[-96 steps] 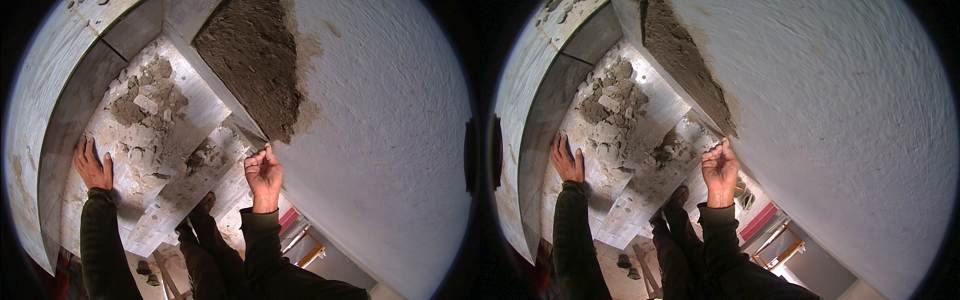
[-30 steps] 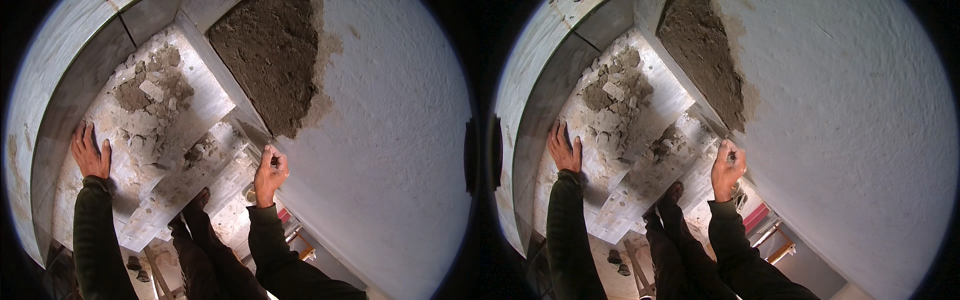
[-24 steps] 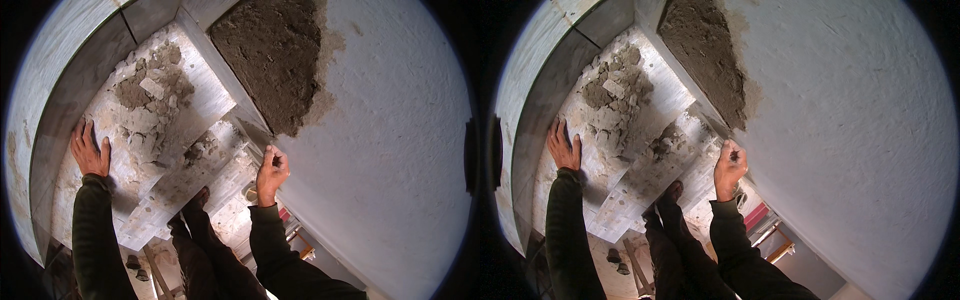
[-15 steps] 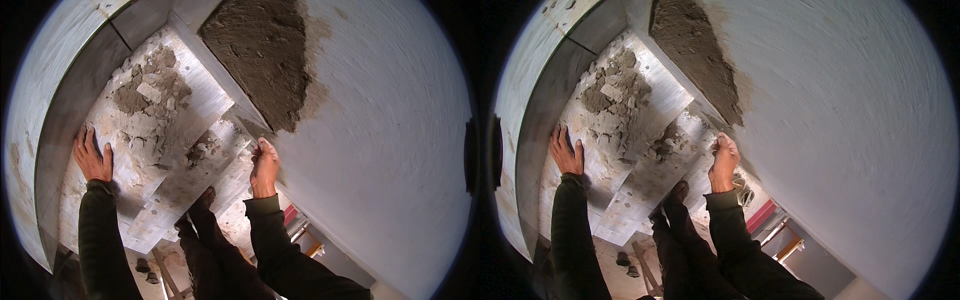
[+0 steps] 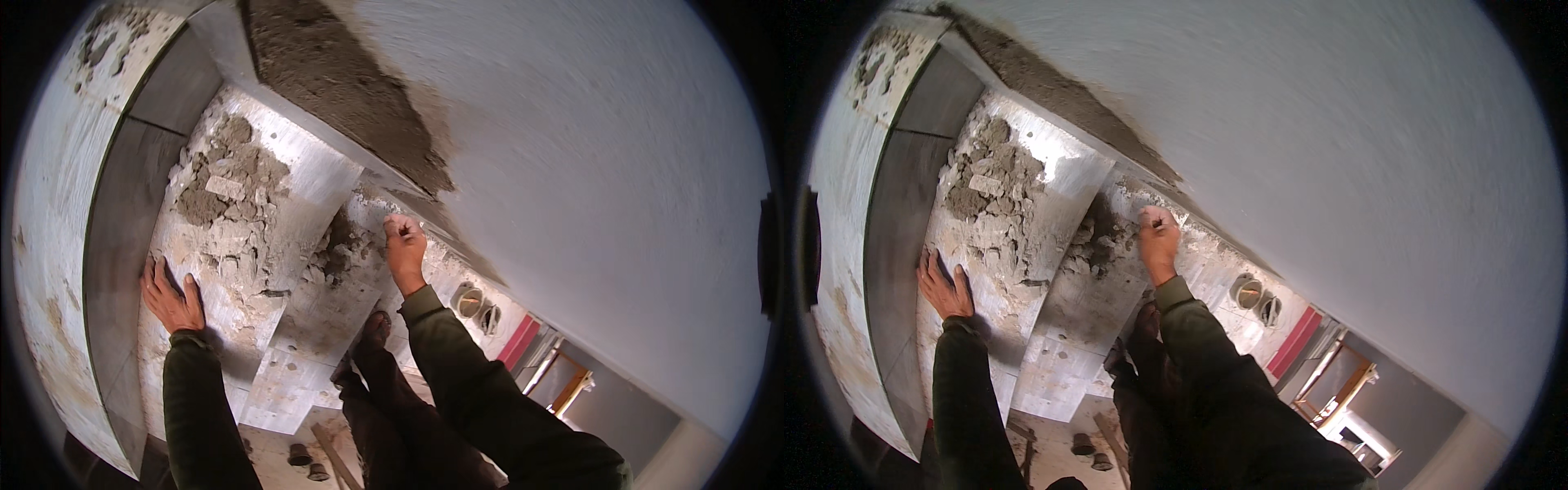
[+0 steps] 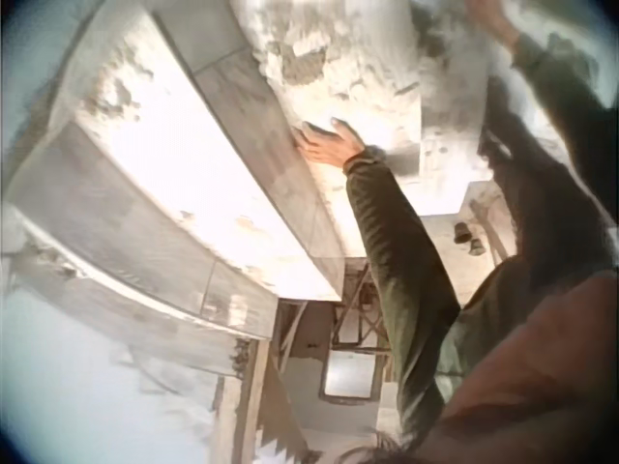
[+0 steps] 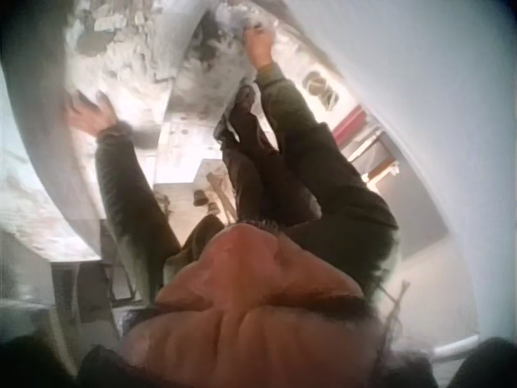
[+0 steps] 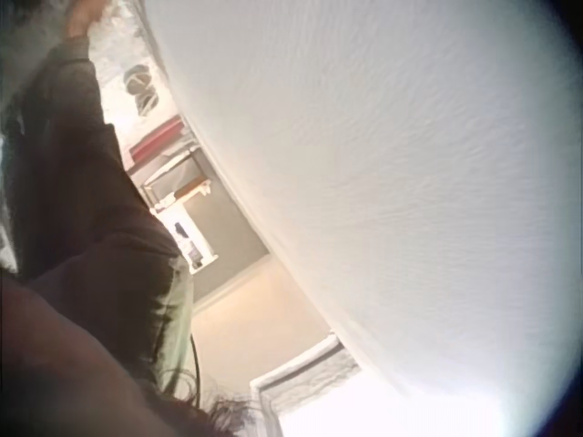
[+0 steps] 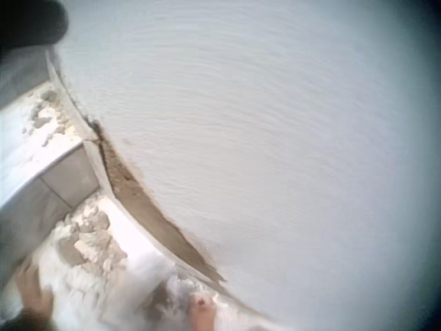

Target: The person applies mortar to the wall and the edge of a step using a trowel, then scrapes off excess material and cleans the grout lines with their fingers.

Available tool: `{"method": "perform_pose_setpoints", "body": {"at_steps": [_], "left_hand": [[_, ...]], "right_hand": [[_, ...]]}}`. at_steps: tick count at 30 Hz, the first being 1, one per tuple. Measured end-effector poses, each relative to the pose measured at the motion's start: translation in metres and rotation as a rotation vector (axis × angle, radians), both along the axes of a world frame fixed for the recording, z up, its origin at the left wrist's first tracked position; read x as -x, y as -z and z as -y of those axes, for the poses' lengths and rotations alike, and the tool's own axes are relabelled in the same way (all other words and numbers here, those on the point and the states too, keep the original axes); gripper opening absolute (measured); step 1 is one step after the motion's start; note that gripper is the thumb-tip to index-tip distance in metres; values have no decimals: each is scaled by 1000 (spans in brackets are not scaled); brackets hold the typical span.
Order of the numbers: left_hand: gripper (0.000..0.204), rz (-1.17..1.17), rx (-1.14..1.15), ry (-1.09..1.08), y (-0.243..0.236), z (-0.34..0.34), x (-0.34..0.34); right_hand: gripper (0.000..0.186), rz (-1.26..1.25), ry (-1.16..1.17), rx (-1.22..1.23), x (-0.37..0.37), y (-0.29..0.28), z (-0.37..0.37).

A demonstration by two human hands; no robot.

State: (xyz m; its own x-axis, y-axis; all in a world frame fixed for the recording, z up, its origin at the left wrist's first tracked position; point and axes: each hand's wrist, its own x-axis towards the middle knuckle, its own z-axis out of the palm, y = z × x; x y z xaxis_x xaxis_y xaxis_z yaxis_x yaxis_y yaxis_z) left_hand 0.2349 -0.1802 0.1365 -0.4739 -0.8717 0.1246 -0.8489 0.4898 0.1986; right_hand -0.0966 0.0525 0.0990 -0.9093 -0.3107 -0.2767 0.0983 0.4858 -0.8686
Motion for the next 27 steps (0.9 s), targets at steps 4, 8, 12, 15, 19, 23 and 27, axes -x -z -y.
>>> {"method": "perform_pose_setpoints", "body": {"at_steps": [4,8,12,15,19,23,27], "left_hand": [[56,6,4,6,-1,-1,-1],[57,45,0,-29,-2,-1,-3],[55,31,43,6,0,-6,1],[52,-3,72,59,7,-7,6],[48,21,139,132,6,3,-9],[41,132,12,222,-13,28,-21],[32,142,-162,-67,-60,-2,-11]], "right_hand": [[18,4,-97,-85,2,12,-10],[23,-130,-246,-186,-7,3,-47],[19,-35,-180,-258,-37,-3,-128],[20,-67,-181,-229,-59,-6,-215],[17,24,-89,-258,-91,-46,-313],[18,69,-11,-556,-125,-70,-426],[20,285,193,-603,-160,-124,-491]]}}
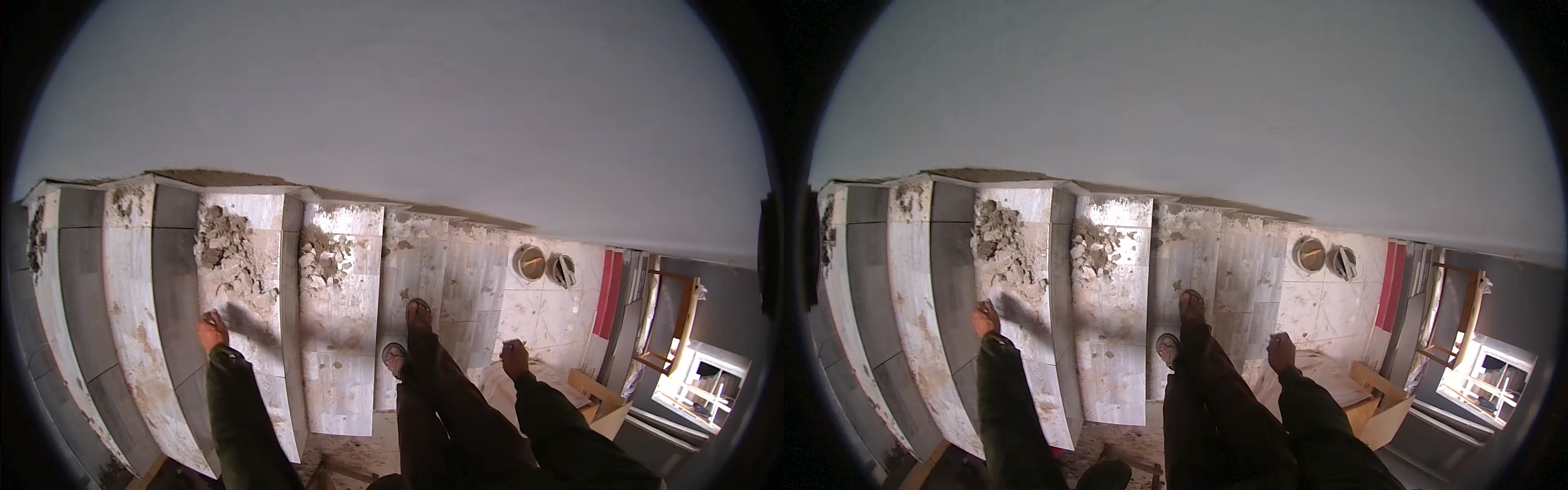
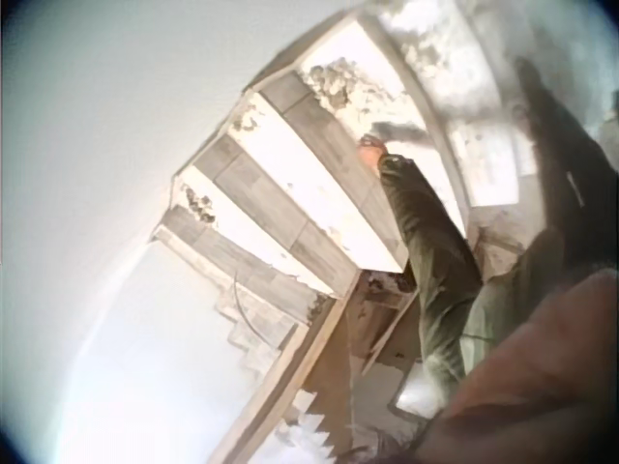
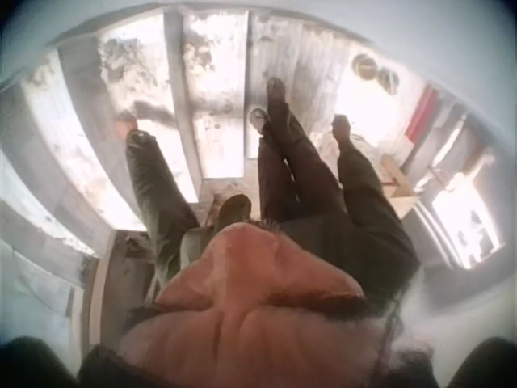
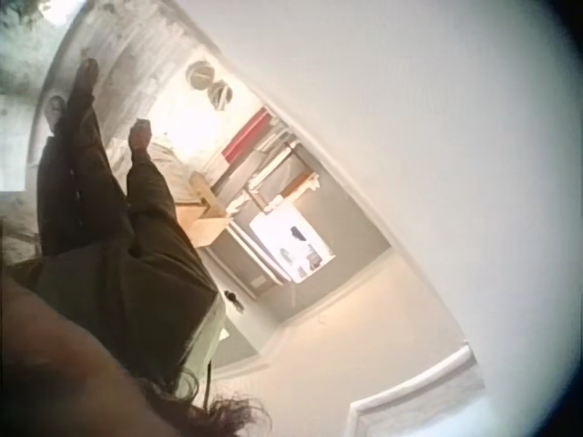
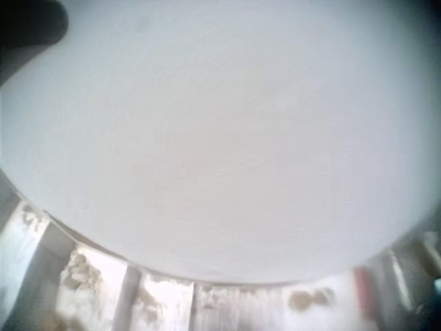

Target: The person applies mortar to the wall and the edge of a step using a trowel, then scrapes off excess material and cleans the grout lines with their fingers.

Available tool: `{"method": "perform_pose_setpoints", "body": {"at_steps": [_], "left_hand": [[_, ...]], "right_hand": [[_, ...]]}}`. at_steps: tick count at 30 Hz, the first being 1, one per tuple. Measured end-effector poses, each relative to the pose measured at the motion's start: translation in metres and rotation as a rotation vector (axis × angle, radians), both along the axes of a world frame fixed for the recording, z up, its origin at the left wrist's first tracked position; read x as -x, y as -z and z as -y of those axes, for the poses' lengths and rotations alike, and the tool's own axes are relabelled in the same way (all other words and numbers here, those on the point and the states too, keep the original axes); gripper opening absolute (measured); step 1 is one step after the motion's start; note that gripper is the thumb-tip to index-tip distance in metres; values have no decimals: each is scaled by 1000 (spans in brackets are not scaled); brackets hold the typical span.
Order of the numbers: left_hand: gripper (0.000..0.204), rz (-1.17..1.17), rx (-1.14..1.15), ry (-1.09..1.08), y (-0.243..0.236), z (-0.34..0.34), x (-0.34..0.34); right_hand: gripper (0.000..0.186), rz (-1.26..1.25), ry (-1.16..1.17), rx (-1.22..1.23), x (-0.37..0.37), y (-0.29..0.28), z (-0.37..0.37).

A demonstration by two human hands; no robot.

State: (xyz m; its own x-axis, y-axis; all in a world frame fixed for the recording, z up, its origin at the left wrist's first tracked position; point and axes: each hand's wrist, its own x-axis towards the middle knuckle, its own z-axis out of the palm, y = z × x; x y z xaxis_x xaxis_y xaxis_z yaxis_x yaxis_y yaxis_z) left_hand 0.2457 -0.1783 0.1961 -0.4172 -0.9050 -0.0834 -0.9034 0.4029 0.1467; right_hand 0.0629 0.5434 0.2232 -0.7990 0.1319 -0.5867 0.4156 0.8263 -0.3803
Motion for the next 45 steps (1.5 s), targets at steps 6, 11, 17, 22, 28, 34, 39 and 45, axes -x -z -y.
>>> {"method": "perform_pose_setpoints", "body": {"at_steps": [6,11,17,22,28,34,39,45], "left_hand": [[25,-392,-246,45,-53,-99,-22],[36,-369,-514,-192,-79,-163,-107],[40,-437,-875,-453,-84,-247,-193],[41,-339,-1027,-523,-154,-276,-145],[56,-343,-1037,-367,-198,-261,-81],[47,-529,-943,-252,-222,-268,-19],[35,-617,-862,68,-203,-262,52],[45,-607,-846,408,-184,-394,137]], "right_hand": [[20,-112,-5,-39,-47,-57,-45],[20,-136,47,183,-44,-74,-3],[24,-392,-31,154,-42,-122,13],[29,-112,183,250,-79,-180,-34],[40,95,481,39,-150,-203,-117],[48,-15,509,-85,-170,-193,-162],[29,-141,51,-182,-128,-134,-198],[34,-181,225,10,-64,-83,-240]]}}
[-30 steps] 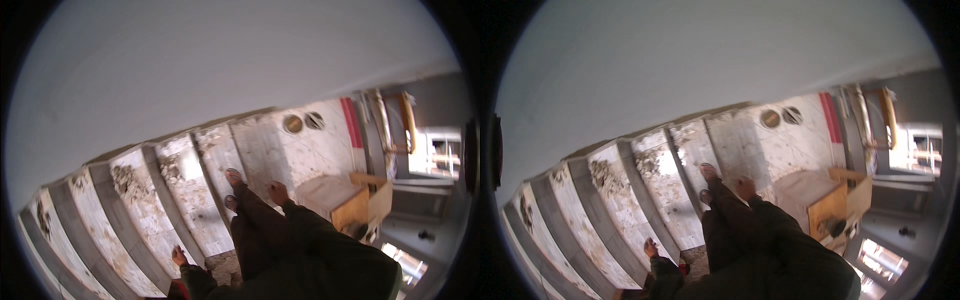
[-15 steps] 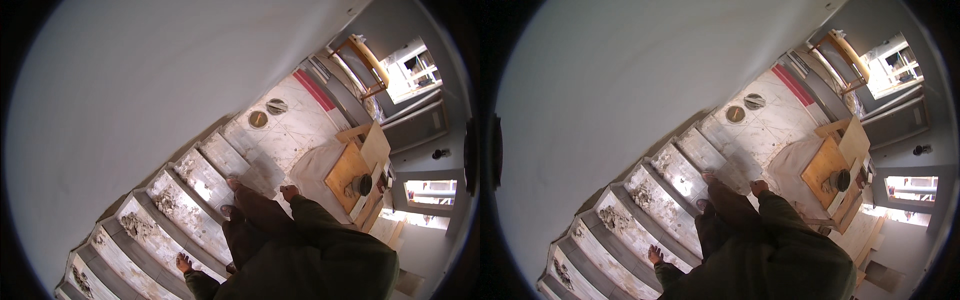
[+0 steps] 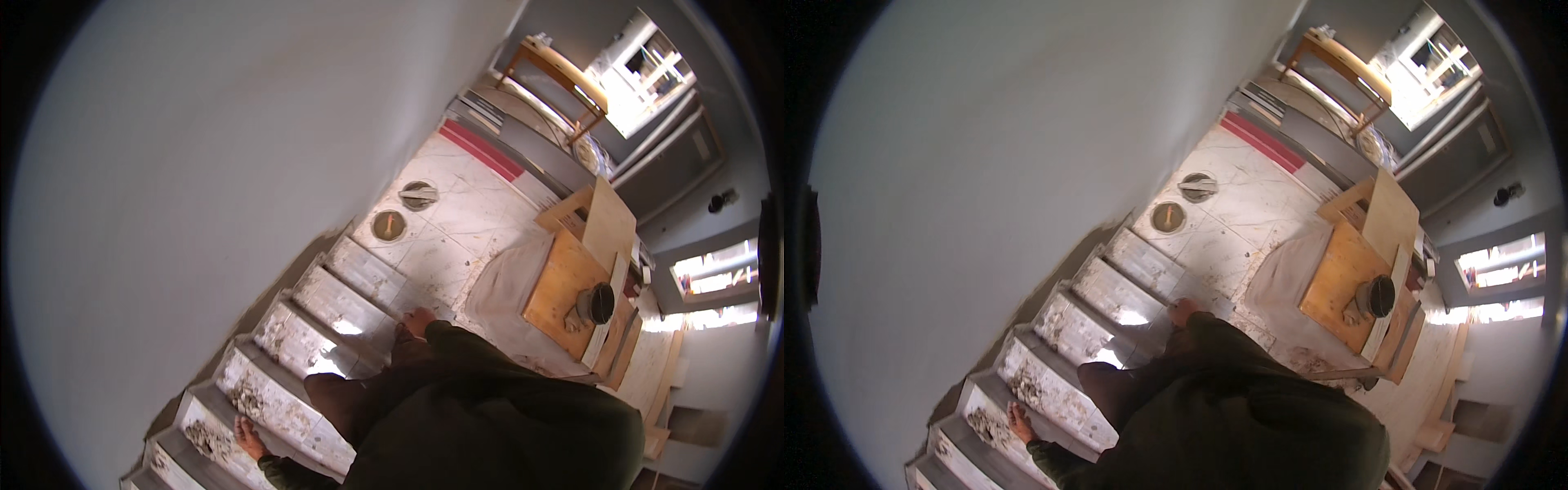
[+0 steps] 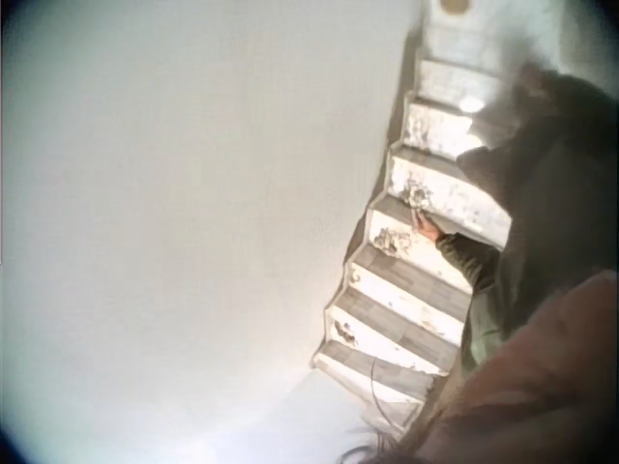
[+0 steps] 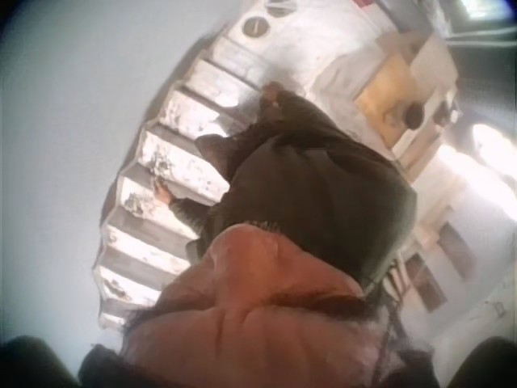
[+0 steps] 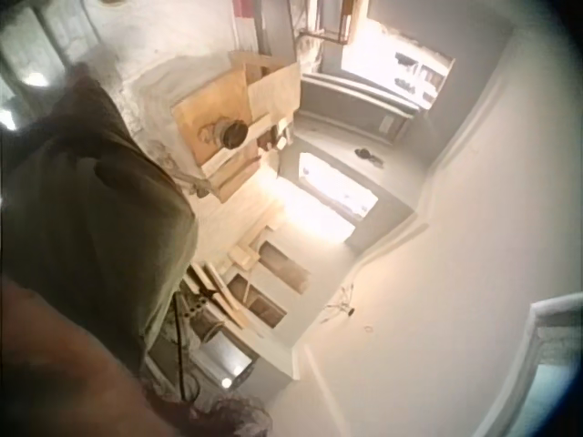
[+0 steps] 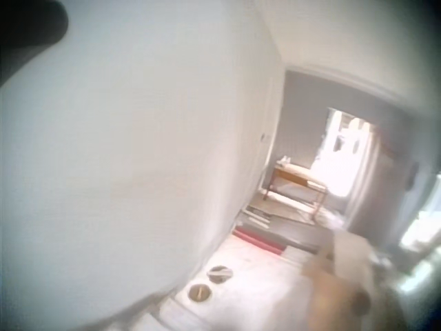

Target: The person applies mortar to the wall and the edge of a step using a trowel, then scrapes off excess material and cleans the grout lines with their fingers.

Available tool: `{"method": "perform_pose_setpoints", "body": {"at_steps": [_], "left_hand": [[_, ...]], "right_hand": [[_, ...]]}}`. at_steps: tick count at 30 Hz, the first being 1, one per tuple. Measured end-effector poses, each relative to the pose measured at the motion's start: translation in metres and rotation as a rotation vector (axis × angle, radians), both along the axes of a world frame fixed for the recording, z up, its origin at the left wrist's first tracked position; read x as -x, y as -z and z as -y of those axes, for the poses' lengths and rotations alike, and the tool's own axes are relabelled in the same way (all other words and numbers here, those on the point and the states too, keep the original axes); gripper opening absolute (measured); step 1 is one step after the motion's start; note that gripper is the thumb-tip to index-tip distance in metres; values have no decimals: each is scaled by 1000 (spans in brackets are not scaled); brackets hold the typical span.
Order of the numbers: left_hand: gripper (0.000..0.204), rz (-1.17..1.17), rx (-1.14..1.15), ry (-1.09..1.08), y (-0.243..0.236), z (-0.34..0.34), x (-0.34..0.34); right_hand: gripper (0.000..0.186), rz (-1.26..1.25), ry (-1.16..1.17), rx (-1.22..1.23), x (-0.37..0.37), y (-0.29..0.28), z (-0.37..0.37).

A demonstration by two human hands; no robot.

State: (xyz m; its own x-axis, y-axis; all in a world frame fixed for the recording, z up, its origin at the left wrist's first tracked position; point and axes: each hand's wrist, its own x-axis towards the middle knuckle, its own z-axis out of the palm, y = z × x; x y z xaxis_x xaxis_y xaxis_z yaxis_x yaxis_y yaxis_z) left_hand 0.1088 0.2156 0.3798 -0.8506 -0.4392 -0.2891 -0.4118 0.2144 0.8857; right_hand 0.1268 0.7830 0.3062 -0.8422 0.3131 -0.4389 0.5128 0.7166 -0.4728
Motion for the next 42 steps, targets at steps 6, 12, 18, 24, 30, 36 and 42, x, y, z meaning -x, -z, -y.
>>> {"method": "perform_pose_setpoints", "body": {"at_steps": [6,12,18,24,30,36,42], "left_hand": [[22,33,-231,431,58,-244,52],[35,62,-180,1231,-21,-468,80],[37,400,-579,1358,1,-593,81],[33,749,-892,1133,86,-668,136],[21,189,-595,997,178,-734,191],[15,189,-821,422,245,-754,246],[12,36,-589,-78,305,-743,238]], "right_hand": [[39,-22,247,182,-74,5,-84],[37,-157,364,384,-55,-82,-119],[32,-314,375,317,-16,-93,-159],[29,-309,342,348,49,-41,-222],[33,-146,146,256,125,34,-292],[42,-44,161,272,171,77,-416],[40,30,-167,271,241,178,-553]]}}
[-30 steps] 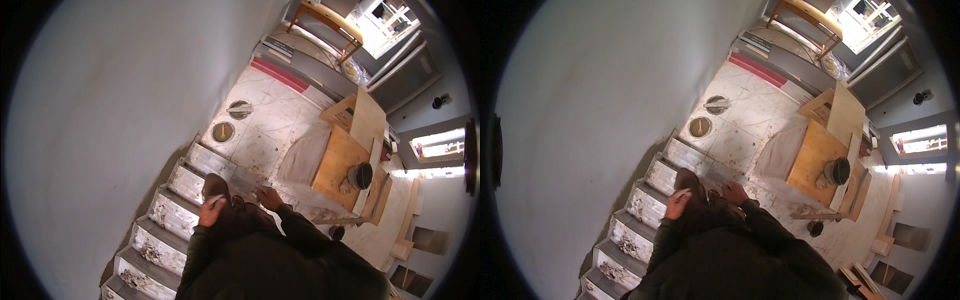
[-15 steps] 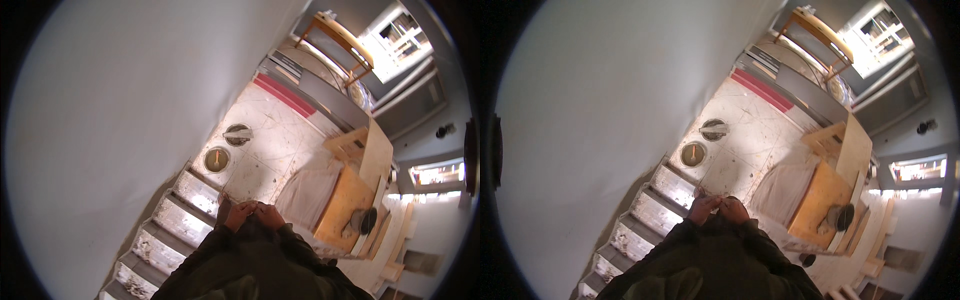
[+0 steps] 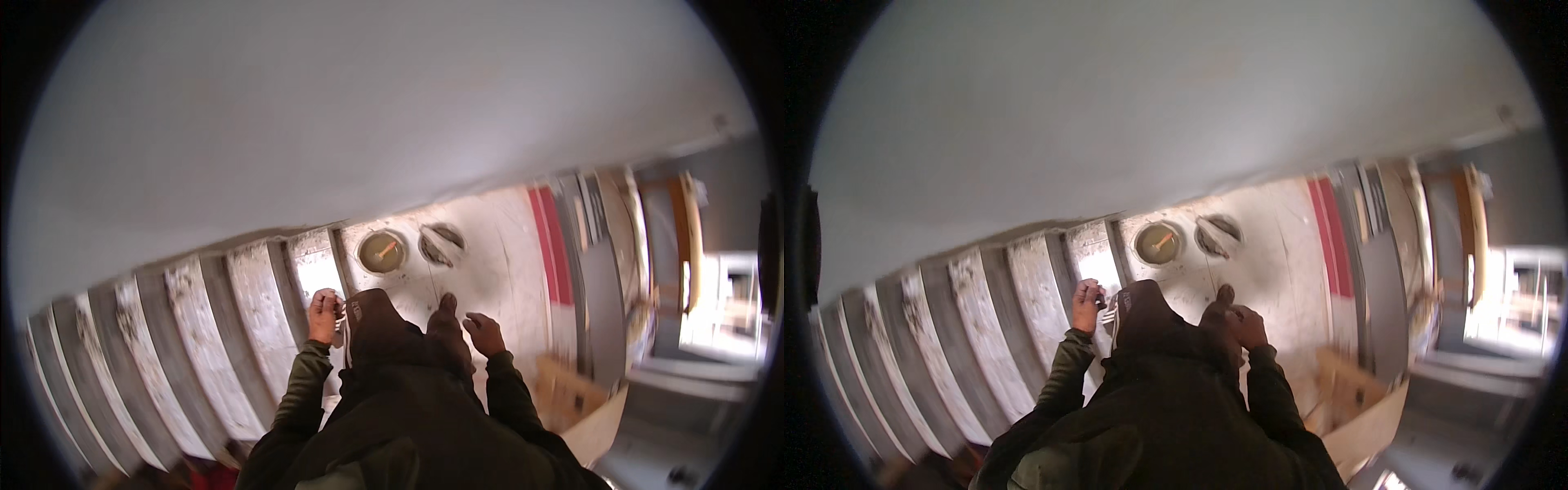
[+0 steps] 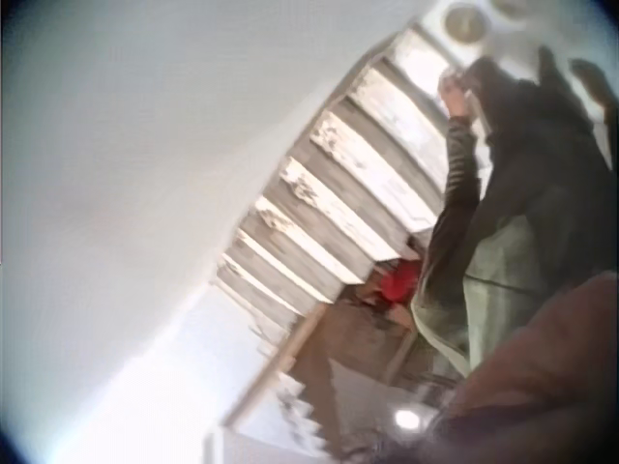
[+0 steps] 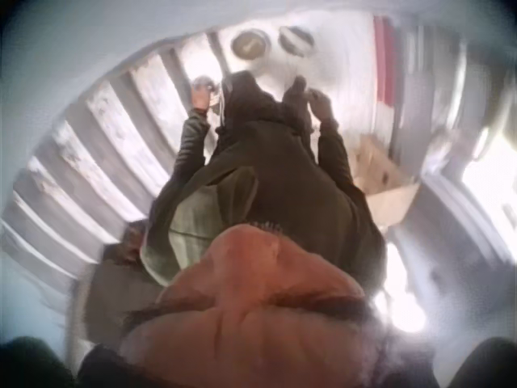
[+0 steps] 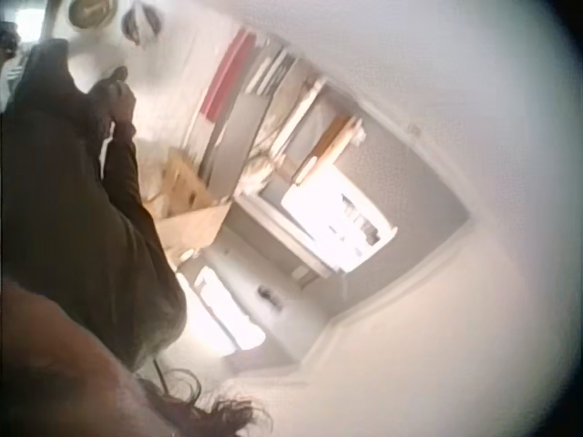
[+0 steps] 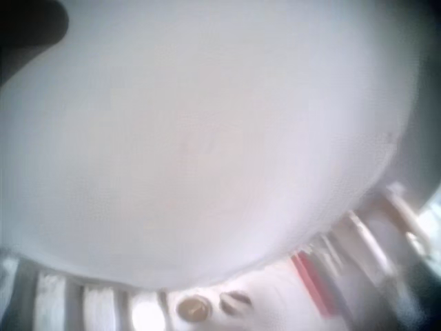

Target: The person applies mortar to the wall and the edge of a step using a trowel, then scrapes off excess material and cleans the grout lines with their fingers.

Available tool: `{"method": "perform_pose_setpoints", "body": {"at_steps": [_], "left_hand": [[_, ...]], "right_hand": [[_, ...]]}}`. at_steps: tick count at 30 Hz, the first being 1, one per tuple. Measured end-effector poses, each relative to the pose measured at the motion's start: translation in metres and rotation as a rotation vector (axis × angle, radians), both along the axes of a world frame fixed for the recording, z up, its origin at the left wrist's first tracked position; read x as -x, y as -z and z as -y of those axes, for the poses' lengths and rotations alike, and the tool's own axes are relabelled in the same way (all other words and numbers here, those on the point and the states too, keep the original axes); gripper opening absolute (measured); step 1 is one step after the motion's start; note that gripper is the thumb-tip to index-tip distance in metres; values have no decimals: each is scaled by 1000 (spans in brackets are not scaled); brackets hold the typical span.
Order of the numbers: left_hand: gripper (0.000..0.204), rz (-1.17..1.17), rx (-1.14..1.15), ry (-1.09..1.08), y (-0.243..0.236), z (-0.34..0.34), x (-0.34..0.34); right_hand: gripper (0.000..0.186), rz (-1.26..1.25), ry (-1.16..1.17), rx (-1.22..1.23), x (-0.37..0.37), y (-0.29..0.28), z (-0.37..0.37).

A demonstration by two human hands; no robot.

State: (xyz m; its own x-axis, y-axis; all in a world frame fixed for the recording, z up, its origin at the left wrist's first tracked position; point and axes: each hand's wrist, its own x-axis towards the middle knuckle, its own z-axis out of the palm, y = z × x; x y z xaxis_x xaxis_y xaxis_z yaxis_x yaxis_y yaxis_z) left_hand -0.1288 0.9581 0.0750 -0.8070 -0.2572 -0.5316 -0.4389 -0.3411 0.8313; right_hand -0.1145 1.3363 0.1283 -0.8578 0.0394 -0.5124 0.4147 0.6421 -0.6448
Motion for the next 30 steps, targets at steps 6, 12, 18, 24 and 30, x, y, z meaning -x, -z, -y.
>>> {"method": "perform_pose_setpoints", "body": {"at_steps": [6,12,18,24,30], "left_hand": [[17,-204,490,-177,93,-101,-35],[24,13,252,-279,7,-259,-78],[26,-34,473,-267,-25,-272,-40],[27,-226,586,-468,-130,-316,-14],[24,-286,551,-883,-294,-404,-105]], "right_hand": [[34,-340,-657,-175,52,157,-221],[27,-217,-1147,-291,102,146,-306],[24,-12,-558,75,173,151,-300],[22,171,-390,491,209,194,-280],[20,205,-857,177,241,159,-308]]}}
